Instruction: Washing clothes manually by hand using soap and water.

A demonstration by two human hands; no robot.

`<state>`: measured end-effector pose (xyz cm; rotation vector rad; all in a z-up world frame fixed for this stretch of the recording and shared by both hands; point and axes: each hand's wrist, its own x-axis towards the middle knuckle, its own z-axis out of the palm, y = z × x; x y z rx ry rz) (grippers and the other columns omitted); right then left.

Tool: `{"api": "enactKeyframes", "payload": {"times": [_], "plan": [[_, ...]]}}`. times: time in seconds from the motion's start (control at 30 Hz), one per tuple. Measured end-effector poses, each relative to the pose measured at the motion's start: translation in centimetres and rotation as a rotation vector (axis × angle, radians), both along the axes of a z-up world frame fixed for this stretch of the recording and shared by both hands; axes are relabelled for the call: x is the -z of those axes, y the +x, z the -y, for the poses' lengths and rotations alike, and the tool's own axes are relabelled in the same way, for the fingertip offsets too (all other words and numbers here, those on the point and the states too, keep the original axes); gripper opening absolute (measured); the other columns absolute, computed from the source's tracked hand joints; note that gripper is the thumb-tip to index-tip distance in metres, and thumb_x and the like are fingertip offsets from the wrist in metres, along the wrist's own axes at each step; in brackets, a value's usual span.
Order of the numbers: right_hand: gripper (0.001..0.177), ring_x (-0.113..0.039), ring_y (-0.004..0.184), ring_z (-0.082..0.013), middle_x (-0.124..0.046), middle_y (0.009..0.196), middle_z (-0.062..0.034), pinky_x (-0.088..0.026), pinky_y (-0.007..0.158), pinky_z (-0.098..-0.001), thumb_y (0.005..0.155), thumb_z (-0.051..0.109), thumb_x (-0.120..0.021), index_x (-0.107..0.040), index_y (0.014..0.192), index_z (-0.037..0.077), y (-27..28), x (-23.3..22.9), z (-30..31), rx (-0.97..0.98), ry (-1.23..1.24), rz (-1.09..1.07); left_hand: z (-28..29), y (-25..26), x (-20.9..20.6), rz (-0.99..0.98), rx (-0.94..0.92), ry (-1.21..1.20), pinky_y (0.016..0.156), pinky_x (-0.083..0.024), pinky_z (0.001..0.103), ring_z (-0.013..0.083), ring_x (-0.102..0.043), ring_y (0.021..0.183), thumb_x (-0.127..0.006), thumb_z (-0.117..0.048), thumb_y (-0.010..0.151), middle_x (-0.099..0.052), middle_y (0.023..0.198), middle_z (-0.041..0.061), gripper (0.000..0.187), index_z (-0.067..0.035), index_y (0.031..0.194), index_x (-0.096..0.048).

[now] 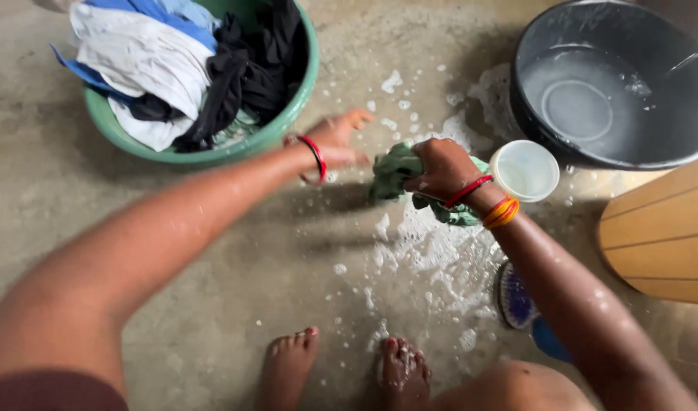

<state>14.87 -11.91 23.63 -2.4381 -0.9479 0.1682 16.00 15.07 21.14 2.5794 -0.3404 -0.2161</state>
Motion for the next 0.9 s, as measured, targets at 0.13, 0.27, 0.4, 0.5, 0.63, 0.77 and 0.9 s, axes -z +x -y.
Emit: {"api": "enactKeyframes", "payload": {"times": [0.13, 0.27, 0.4, 0.5, 0.63, 0.77, 0.9], "plan": [[0.036, -0.070, 0.069, -0.0314, -0.072, 0.077, -0.0189, -0.055, 0.068, -0.0421, 0.062, 0.024, -0.083, -0.075, 0.089, 0.002, 0.3, -4.4, -3.6, -0.135, 0.080, -0.078, 2.9, -4.8, -1.0, 0.225, 0.265, -0.352, 0.109, -0.043, 0.044, 0.0318, -0.050, 0.132, -0.101, -0.044, 0.056, -0.047, 0.148, 0.018, 0.125, -0.008, 0.154, -0.032], [0.033, -0.073, 0.069, -0.0214, -0.076, 0.078, -0.0149, -0.058, 0.067, -0.0367, 0.068, 0.019, -0.078, -0.075, 0.093, -0.003, 1.6, -8.1, -6.5, -0.083, 0.246, -0.277, 1.4, -5.7, -3.3, 0.006, 0.148, -0.943, 0.107, -0.051, 0.038, 0.0190, -0.058, 0.124, -0.096, -0.032, 0.066, -0.059, 0.137, 0.010, 0.096, -0.005, 0.144, -0.048], [0.032, -0.073, 0.072, -0.0189, -0.077, 0.083, -0.0120, -0.060, 0.068, -0.0347, 0.071, 0.015, -0.073, -0.075, 0.096, -0.005, 2.2, -12.4, -9.0, 0.055, 0.407, -0.476, -1.9, -5.6, -6.4, -0.132, -0.049, -1.092, 0.088, -0.057, 0.033, 0.0137, -0.069, 0.097, -0.088, -0.015, 0.071, -0.075, 0.107, 0.005, 0.051, -0.001, 0.117, -0.071], [0.041, -0.072, 0.086, -0.0189, -0.077, 0.098, -0.0126, -0.059, 0.080, -0.0334, 0.077, 0.016, -0.074, -0.071, 0.113, -0.005, 3.1, -12.0, -10.8, 0.035, 0.505, -0.479, -4.6, -3.4, -7.6, -0.010, -0.113, -1.227, 0.084, -0.054, 0.030, 0.0133, -0.069, 0.090, -0.077, -0.007, 0.075, -0.076, 0.097, 0.003, 0.032, -0.001, 0.107, -0.075], [0.068, -0.066, 0.113, -0.0182, -0.070, 0.123, -0.0111, -0.053, 0.100, -0.0326, 0.080, 0.017, -0.082, -0.054, 0.139, -0.002, 1.8, -9.4, -15.3, -0.110, 0.747, -0.506, -8.1, 1.3, -5.7, 0.090, -0.125, -1.534, 0.086, -0.054, 0.033, 0.0179, -0.067, 0.089, -0.069, -0.003, 0.081, -0.073, 0.096, 0.007, 0.024, 0.001, 0.104, -0.072], [0.104, -0.049, 0.136, -0.0207, -0.051, 0.146, -0.0092, -0.042, 0.115, -0.0369, 0.076, 0.013, -0.092, -0.024, 0.154, 0.002, 1.4, -6.1, -20.2, -0.285, 1.043, -0.378, -8.8, -0.8, -12.0, -0.103, -0.039, -1.895, 0.091, -0.055, 0.039, 0.0235, -0.069, 0.096, -0.072, -0.020, 0.083, -0.072, 0.103, 0.010, 0.034, 0.001, 0.110, -0.069], [0.082, -0.063, 0.120, -0.0242, -0.063, 0.130, -0.0101, -0.053, 0.104, -0.0426, 0.072, -0.001, -0.085, -0.043, 0.142, 0.001, 0.9, -5.4, -24.4, -0.020, 1.237, -0.694, -11.3, -1.0, -14.4, -0.499, 0.115, -1.703, 0.102, -0.055, 0.035, 0.0224, -0.068, 0.118, -0.066, -0.067, 0.082, -0.069, 0.131, 0.015, 0.089, 0.004, 0.135, -0.059]]}}
